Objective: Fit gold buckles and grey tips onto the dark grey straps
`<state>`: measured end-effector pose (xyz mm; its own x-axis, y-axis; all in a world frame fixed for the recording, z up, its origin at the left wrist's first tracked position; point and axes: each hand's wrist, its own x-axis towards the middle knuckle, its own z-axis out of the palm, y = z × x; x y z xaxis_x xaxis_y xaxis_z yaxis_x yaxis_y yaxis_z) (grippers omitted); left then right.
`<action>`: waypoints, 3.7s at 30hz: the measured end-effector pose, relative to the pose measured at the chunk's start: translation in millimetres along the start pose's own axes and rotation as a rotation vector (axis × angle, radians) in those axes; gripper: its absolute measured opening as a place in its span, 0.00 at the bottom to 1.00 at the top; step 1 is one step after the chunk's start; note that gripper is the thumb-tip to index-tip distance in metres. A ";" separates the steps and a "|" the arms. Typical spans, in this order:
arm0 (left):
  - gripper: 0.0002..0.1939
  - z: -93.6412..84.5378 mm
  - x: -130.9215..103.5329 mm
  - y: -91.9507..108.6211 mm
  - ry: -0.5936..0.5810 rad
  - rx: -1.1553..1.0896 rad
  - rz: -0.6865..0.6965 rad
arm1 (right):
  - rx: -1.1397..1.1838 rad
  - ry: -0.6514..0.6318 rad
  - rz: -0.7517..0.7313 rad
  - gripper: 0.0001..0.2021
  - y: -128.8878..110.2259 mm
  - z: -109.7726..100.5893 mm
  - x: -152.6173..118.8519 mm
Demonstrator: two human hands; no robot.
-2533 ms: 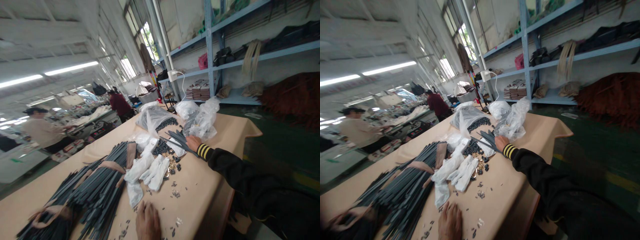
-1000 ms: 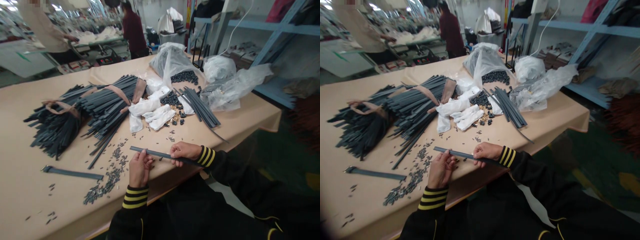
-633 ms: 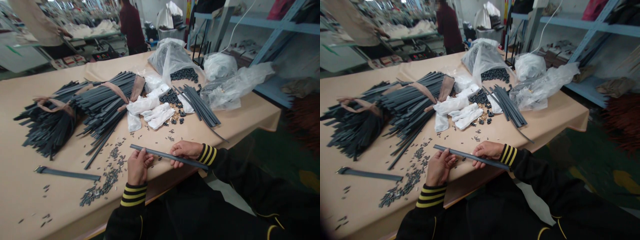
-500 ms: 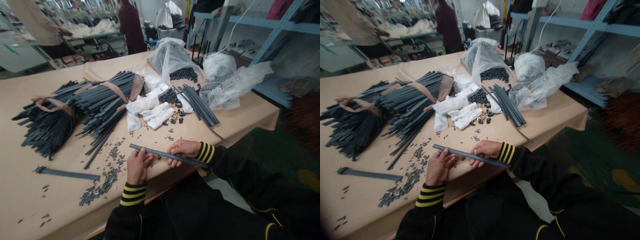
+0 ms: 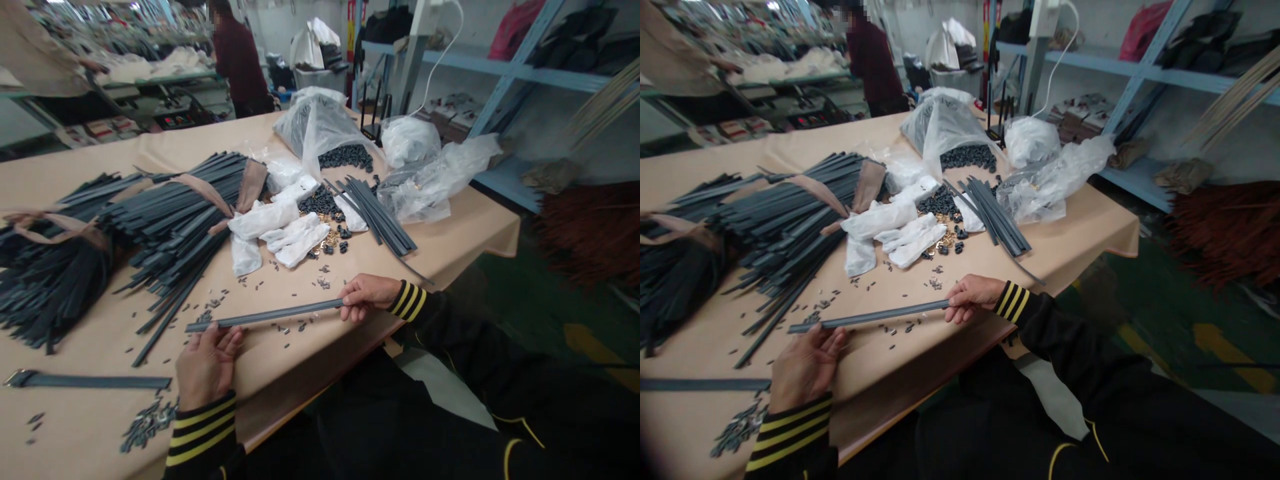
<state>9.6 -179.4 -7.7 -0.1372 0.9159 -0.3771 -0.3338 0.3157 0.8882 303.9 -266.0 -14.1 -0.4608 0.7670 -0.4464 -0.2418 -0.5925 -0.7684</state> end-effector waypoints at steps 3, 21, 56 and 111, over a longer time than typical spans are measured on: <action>0.08 -3.4 0.6 2.7 0.025 -0.011 -0.013 | 0.047 0.024 0.018 0.12 2.0 2.4 -3.8; 0.13 41.3 -100.1 -43.9 -0.895 0.760 -0.095 | 0.118 0.097 -0.052 0.06 -18.3 34.7 44.8; 0.12 40.6 -6.9 -10.6 -0.307 0.538 -0.157 | 0.258 -0.439 0.238 0.16 -11.1 8.3 46.5; 0.08 48.3 -26.2 -37.0 -0.461 0.708 0.289 | -0.014 0.056 -0.137 0.08 0.7 59.1 61.7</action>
<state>70.6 -203.2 -18.0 0.3131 0.9438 -0.1058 0.3306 -0.0038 0.9438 224.9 -233.6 -15.1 -0.3754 0.8534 -0.3615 -0.2874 -0.4780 -0.8300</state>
